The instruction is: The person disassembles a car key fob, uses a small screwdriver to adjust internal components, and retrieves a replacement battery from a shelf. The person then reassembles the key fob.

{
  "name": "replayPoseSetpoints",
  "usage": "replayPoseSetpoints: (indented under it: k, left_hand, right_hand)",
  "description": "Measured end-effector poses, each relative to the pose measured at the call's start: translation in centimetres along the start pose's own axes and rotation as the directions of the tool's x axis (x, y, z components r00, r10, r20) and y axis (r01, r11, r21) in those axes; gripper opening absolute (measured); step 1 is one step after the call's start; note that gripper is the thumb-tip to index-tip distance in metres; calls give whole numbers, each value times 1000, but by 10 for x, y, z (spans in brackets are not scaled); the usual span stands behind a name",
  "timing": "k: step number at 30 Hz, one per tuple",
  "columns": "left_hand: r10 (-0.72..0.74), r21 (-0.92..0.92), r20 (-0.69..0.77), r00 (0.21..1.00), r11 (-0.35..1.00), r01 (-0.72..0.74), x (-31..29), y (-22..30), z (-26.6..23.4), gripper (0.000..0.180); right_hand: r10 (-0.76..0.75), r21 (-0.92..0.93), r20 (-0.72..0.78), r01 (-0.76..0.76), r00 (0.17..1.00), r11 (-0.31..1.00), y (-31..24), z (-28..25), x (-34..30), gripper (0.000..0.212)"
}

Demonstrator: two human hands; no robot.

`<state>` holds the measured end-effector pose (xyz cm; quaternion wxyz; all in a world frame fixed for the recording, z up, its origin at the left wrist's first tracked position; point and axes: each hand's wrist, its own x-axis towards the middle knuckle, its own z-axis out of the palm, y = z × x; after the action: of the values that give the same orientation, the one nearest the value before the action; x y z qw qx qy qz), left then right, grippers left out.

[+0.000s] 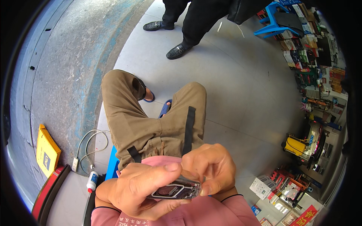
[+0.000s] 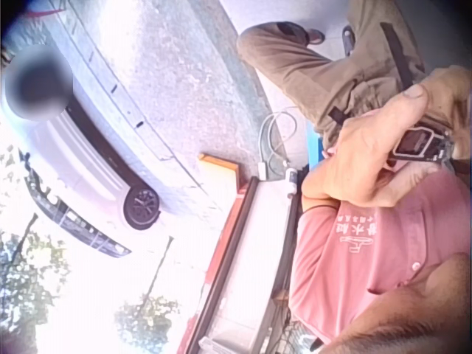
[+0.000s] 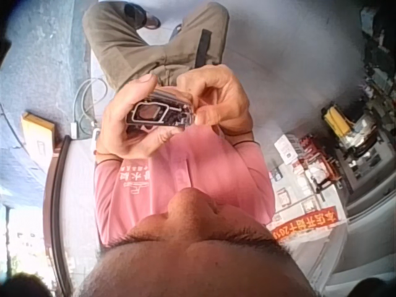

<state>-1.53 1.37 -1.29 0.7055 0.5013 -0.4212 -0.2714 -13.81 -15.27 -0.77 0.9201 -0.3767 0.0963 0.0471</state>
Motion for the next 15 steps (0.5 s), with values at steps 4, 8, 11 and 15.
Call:
replayPoseSetpoints:
  k: [4,8,11,15]
  left_hand:
    - [80,154,-28,996,985,-75,7,-7,-2,91]
    - [85,223,-34,996,972,-76,12,-2,-6,79]
    - [97,273,-64,993,959,-76,12,0,-4,76]
    - [83,321,-63,995,945,-59,11,2,-5,78]
  right_hand:
    - [-62,270,-52,74,997,960,16,10,7,23]
    - [50,367,-48,-29,998,930,17,16,4,54]
    - [-15,355,23,6,1000,935,24,8,2,63]
    - [-24,403,42,5,999,915,32,3,-4,69]
